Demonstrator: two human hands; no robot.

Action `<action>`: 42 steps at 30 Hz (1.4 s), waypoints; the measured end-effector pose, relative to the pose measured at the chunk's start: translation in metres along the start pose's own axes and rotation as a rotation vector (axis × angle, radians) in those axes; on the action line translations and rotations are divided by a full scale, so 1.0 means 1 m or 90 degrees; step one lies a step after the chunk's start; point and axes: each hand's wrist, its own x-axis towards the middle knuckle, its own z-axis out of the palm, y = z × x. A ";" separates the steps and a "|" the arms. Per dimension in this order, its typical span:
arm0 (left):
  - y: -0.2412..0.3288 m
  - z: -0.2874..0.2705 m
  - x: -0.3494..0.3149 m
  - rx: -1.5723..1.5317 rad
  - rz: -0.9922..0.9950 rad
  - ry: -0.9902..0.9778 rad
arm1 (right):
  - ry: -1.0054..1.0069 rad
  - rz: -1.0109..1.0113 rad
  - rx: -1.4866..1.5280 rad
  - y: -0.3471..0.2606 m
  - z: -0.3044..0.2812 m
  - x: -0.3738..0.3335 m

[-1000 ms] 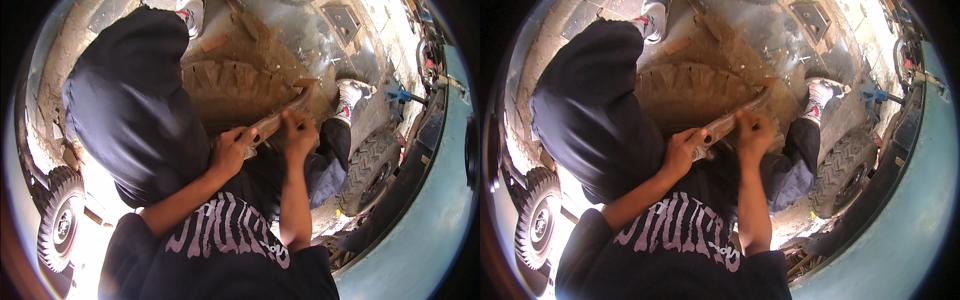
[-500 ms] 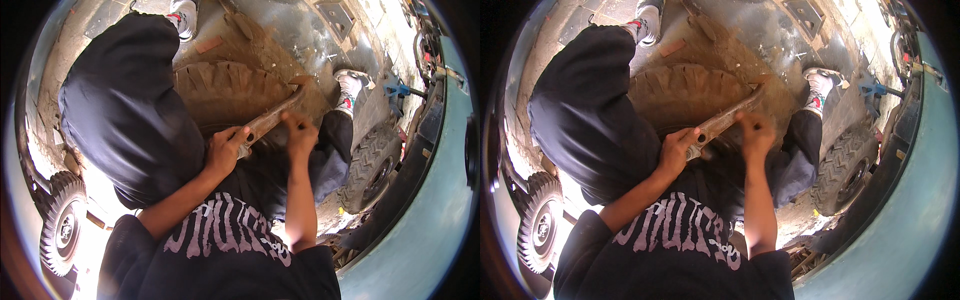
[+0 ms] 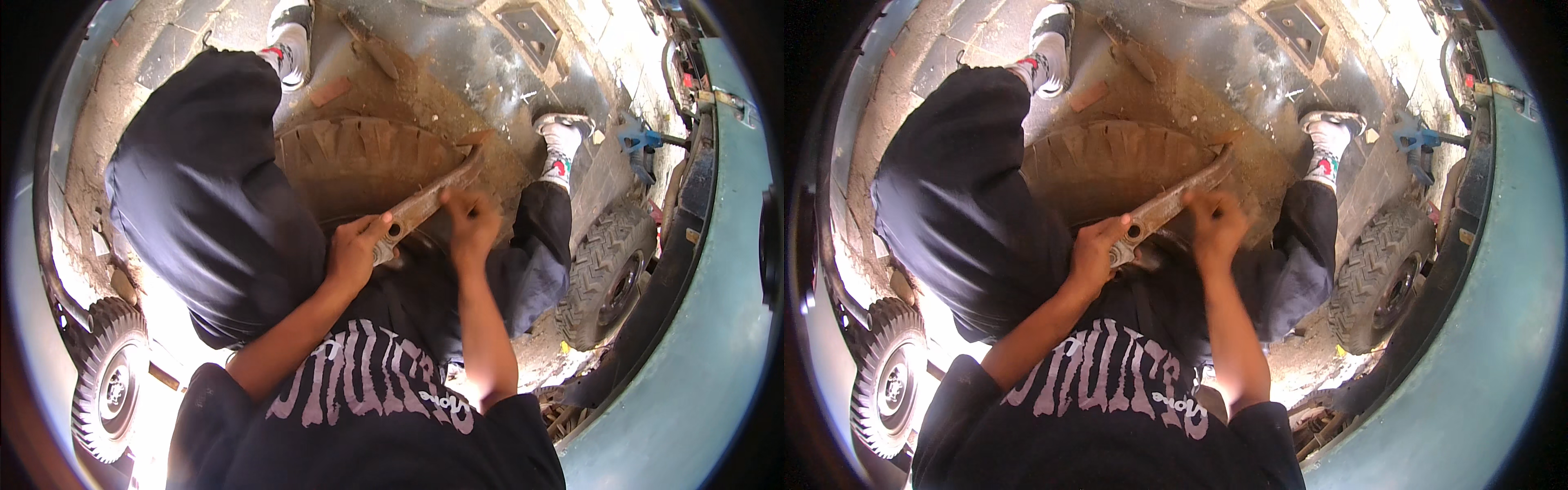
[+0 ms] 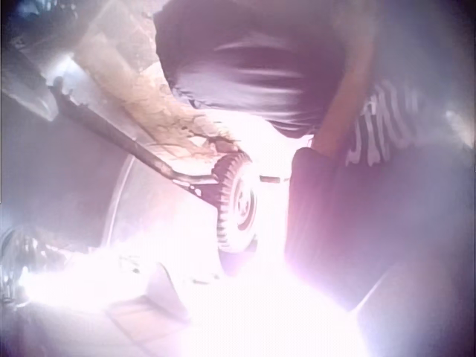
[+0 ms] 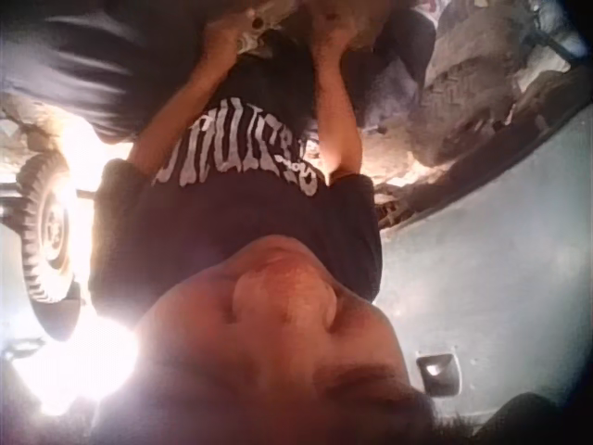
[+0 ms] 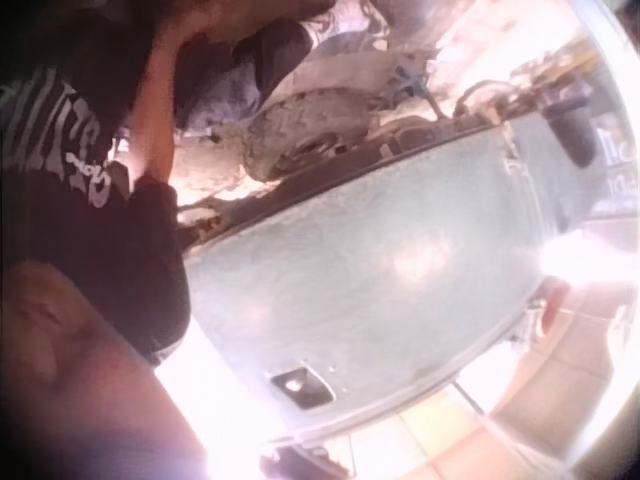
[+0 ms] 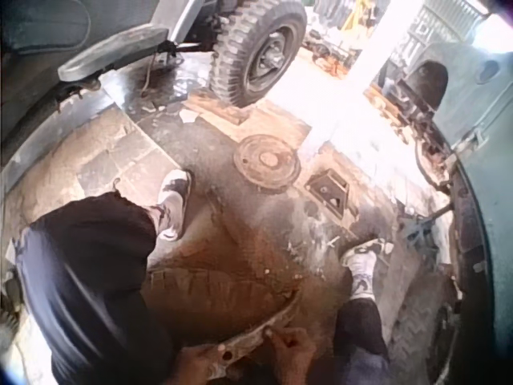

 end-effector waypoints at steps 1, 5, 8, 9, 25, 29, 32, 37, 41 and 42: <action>-0.015 0.001 0.004 0.000 0.017 0.016 | -0.016 -0.015 -0.008 -0.001 -0.002 -0.005; -0.011 -0.002 0.001 0.013 0.019 -0.006 | 0.008 0.094 -0.032 0.022 -0.014 0.045; 0.002 -0.001 -0.005 0.015 -0.034 -0.013 | 0.111 0.100 -0.106 0.020 -0.014 0.056; 0.003 -0.003 -0.001 -0.011 -0.059 -0.013 | 0.127 0.066 -0.078 0.014 -0.005 0.053; -0.001 -0.007 0.000 -0.071 -0.102 0.007 | 0.029 -0.006 -0.099 -0.012 -0.002 0.006; -0.001 -0.005 0.000 -0.040 -0.083 0.004 | 0.121 0.031 -0.132 -0.002 -0.009 0.045; -0.003 -0.007 0.005 -0.068 -0.090 0.012 | 0.002 -0.067 -0.055 -0.009 0.002 -0.008; -0.009 -0.007 0.002 -0.041 -0.080 0.008 | 0.051 -0.035 -0.105 -0.006 -0.003 0.018; -0.006 -0.006 0.003 -0.036 -0.075 0.008 | 0.072 0.040 -0.066 -0.008 0.001 0.029; -0.006 -0.005 0.003 -0.040 -0.083 0.017 | 0.018 0.014 -0.050 -0.014 0.003 0.003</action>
